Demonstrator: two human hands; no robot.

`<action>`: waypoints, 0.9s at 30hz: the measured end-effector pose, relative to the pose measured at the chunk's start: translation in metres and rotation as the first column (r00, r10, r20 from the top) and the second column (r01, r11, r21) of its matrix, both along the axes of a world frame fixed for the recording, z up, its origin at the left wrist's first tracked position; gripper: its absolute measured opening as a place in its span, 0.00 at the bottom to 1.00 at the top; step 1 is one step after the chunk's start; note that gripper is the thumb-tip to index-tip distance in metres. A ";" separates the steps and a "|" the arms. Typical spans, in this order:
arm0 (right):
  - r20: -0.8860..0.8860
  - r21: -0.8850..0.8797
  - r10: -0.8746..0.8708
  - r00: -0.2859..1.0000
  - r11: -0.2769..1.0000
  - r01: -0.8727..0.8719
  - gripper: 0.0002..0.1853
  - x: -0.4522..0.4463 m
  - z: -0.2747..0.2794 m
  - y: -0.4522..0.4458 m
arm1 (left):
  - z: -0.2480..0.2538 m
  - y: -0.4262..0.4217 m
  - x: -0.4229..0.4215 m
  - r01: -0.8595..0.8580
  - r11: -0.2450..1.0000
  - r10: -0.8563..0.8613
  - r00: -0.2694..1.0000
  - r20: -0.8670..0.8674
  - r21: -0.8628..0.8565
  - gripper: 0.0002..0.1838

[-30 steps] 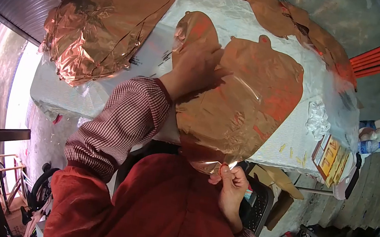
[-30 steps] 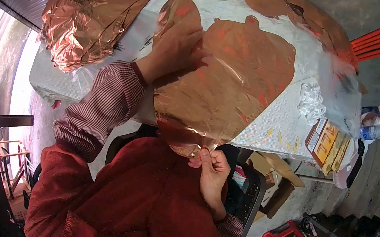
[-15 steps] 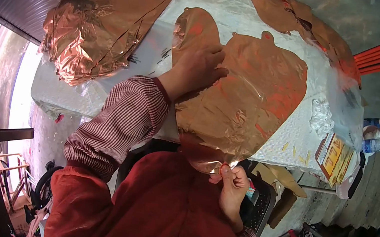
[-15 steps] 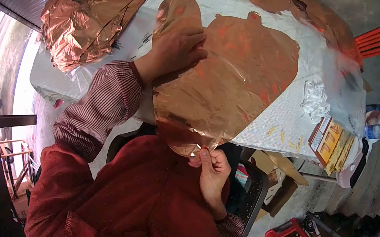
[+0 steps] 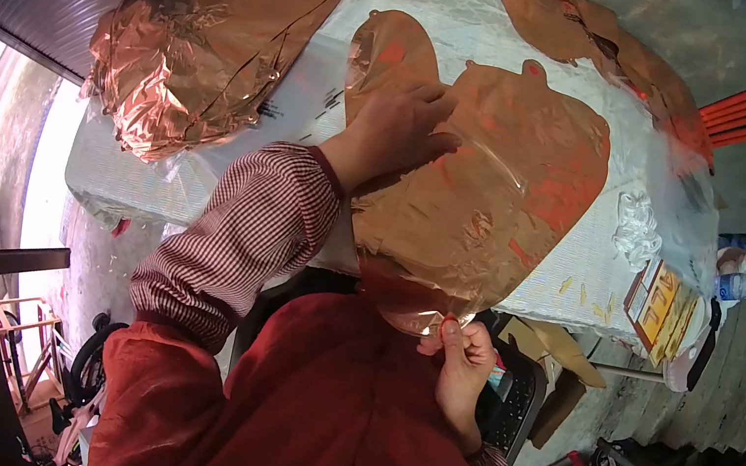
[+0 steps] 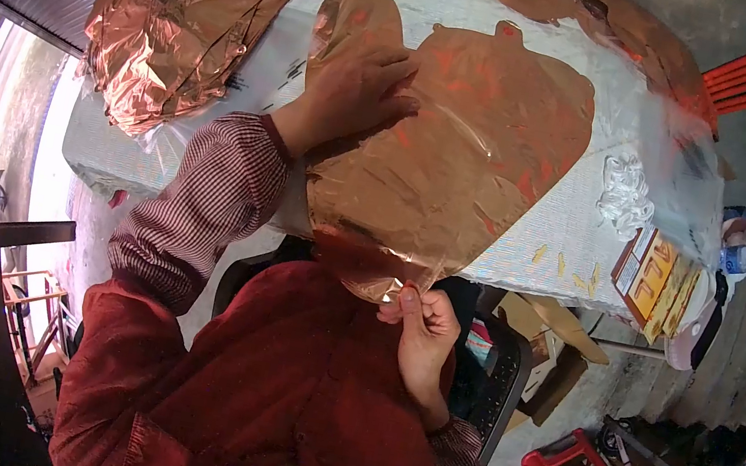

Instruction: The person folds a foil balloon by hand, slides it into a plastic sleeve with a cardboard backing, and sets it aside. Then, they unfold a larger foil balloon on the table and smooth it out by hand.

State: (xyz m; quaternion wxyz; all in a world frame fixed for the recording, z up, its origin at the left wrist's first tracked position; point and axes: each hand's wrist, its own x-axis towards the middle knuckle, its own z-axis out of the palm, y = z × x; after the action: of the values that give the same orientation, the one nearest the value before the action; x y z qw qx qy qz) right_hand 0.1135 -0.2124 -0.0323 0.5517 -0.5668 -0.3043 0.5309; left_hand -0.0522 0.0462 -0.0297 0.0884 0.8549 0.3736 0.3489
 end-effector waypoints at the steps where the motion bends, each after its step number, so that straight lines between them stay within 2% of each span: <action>1: -0.008 0.007 0.015 1.000 1.000 -0.015 0.08 0.002 -0.002 -0.001 | -0.001 0.000 0.000 0.000 1.000 0.000 1.000 0.000 0.001 0.18; 4: -0.020 0.026 0.040 0.999 0.999 -0.040 0.07 0.003 -0.005 -0.003 | 0.000 0.000 0.001 0.009 0.999 -0.008 1.000 -0.005 0.041 0.19; 6: -0.024 0.042 0.050 0.998 0.998 -0.049 0.07 0.002 -0.005 -0.002 | 0.003 -0.003 0.001 -0.021 1.000 0.021 0.999 -0.032 -0.015 0.20; 14: -0.036 0.086 0.083 0.996 0.993 -0.080 0.05 0.003 -0.011 -0.003 | -0.003 0.001 0.000 -0.020 0.999 0.020 1.000 0.008 0.047 0.20; 22: -0.069 0.067 0.062 0.996 0.996 -0.057 0.05 0.003 -0.010 -0.002 | 0.001 -0.001 0.000 -0.015 1.000 0.015 0.999 -0.029 0.017 0.19; 27: -0.068 0.050 0.057 0.996 0.997 -0.054 0.06 0.003 -0.007 -0.001 | -0.001 0.001 0.001 -0.016 0.998 0.018 0.999 -0.038 0.068 0.18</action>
State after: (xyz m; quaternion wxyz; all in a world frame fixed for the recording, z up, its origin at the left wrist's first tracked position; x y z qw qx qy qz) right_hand 0.1169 -0.2138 -0.0396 0.5603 -0.5260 -0.3135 0.5578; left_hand -0.0514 0.0468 -0.0309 0.0492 0.8608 0.3703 0.3457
